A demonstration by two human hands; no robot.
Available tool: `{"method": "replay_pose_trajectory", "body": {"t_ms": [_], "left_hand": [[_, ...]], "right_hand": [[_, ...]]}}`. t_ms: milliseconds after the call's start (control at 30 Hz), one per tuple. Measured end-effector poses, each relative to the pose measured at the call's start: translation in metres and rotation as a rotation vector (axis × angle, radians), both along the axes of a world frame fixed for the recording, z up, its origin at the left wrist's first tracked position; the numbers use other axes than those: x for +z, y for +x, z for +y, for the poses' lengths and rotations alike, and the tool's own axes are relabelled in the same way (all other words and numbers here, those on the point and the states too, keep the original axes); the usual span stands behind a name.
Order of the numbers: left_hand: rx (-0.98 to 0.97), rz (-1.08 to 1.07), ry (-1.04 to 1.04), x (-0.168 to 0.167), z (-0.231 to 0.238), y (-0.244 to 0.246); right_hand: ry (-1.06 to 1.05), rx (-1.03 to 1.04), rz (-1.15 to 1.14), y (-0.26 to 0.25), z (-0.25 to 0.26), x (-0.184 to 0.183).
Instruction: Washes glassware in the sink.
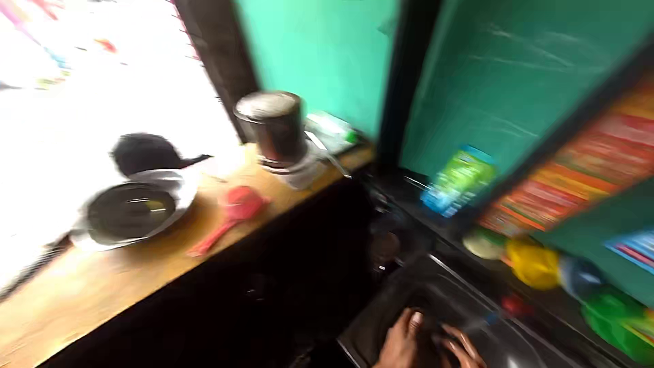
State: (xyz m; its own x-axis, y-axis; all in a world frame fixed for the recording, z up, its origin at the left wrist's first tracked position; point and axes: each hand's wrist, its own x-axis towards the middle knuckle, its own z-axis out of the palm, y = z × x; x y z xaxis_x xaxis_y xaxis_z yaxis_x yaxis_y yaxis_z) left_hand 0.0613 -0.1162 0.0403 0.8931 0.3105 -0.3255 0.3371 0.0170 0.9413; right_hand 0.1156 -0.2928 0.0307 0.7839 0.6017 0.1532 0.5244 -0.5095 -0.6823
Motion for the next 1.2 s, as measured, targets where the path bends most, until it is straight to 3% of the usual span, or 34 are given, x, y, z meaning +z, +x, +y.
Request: {"method": "replay_pose_trajectory", "body": {"t_ms": [67,133,233,300,367,467,567,667,833,933,1200], "left_hand": [[-0.051,-0.027,-0.056,-0.002,-0.010,0.006],[-0.021,-0.085,-0.065,0.000,-0.014,0.011],[0.016,-0.124,-0.015,0.000,-0.004,0.011],[-0.045,-0.085,-0.054,-0.002,-0.007,0.005],[-0.116,-0.077,-0.114,-0.002,-0.018,0.006],[-0.085,-0.129,-0.128,-0.001,-0.018,0.009],[-0.021,-0.140,-0.114,-0.002,-0.011,0.003],[-0.070,-0.117,-0.134,0.000,-0.015,-0.001],[-0.124,-0.130,-0.100,0.006,-0.017,-0.003],[-0.075,-0.140,-0.076,0.009,-0.020,-0.007],[0.023,-0.192,0.019,0.023,-0.020,-0.005]], "right_hand": [[0.101,-0.130,-0.030,-0.003,0.013,0.004],[0.172,-0.119,-0.046,-0.020,0.020,0.009],[0.056,-0.057,-0.129,-0.022,-0.004,0.004],[-0.053,-0.137,-0.174,-0.009,-0.015,0.001],[0.021,-0.221,-0.173,-0.009,-0.004,0.005],[0.181,-0.131,-0.122,-0.030,0.010,0.013],[0.083,-0.053,-0.132,-0.021,-0.008,0.014],[-0.036,-0.142,-0.136,0.000,-0.011,0.015],[0.089,-0.008,-0.052,-0.008,0.007,0.026],[0.007,-0.075,-0.056,0.000,0.008,0.032],[0.088,-0.091,-0.078,0.002,0.019,0.048]]}}
